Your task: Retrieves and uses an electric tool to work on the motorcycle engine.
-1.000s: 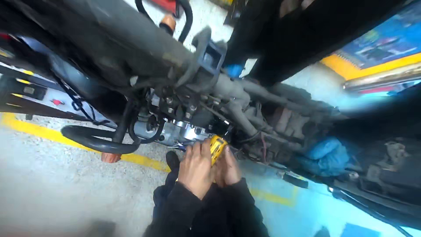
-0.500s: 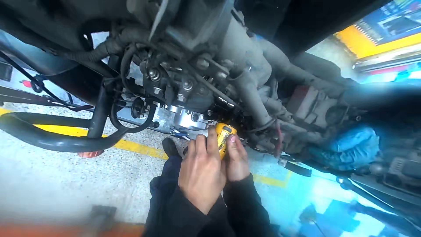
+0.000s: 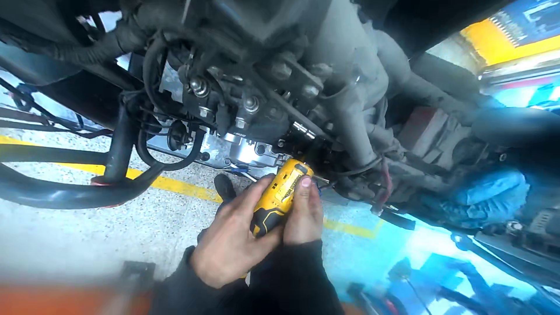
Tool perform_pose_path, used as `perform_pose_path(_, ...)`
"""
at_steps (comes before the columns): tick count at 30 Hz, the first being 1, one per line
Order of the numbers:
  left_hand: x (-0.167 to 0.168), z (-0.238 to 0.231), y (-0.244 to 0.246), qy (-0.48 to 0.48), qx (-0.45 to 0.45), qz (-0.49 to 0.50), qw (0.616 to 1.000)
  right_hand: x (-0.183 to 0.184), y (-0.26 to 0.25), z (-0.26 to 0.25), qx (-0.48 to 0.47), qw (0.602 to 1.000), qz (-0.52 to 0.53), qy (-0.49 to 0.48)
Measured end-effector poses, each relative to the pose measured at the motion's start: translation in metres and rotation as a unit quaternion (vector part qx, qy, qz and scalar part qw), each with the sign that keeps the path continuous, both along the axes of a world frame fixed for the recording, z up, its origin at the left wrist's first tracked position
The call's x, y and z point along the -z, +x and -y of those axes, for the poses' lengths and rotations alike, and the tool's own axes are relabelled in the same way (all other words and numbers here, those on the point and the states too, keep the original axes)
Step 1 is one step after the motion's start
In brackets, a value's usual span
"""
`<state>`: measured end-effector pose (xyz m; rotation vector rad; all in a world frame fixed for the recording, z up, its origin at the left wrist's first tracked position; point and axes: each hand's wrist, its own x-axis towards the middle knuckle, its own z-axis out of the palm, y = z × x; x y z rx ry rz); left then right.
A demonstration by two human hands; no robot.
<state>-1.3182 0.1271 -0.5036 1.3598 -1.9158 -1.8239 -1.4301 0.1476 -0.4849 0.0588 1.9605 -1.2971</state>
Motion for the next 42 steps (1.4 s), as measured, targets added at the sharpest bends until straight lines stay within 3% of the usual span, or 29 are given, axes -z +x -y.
perform_pose_path(12, 0.002, 0.04, 0.012, -0.042, 0.09, -0.017, 0.995, 0.001, 0.007, 0.019, 0.046, 0.999, 0.019, -0.017)
perform_pose_path(22, -0.027, 0.017, -0.003, 0.022, 0.021, 0.09, 0.995, -0.008, -0.015, 0.013, -0.005, 0.998, 0.054, -0.011)
perform_pose_path(30, 0.01, 0.046, 0.014, 0.01, 0.115, 0.03, 0.993, 0.004, 0.003, 0.027, 0.017, 0.999, 0.026, 0.009)
perform_pose_path(34, 0.009, 0.03, 0.011, -0.021, 0.078, 0.02, 0.997, 0.007, -0.002, 0.017, -0.001, 0.999, 0.041, -0.001)
perform_pose_path(37, 0.002, -0.002, 0.025, -0.026, 0.041, -0.013, 0.999, -0.002, 0.001, -0.022, -0.066, 0.995, 0.071, 0.002)
perform_pose_path(42, -0.077, -0.081, 0.076, 0.078, 0.057, 0.023, 0.995, -0.078, 0.012, -0.113, -0.194, 0.972, 0.136, -0.008)
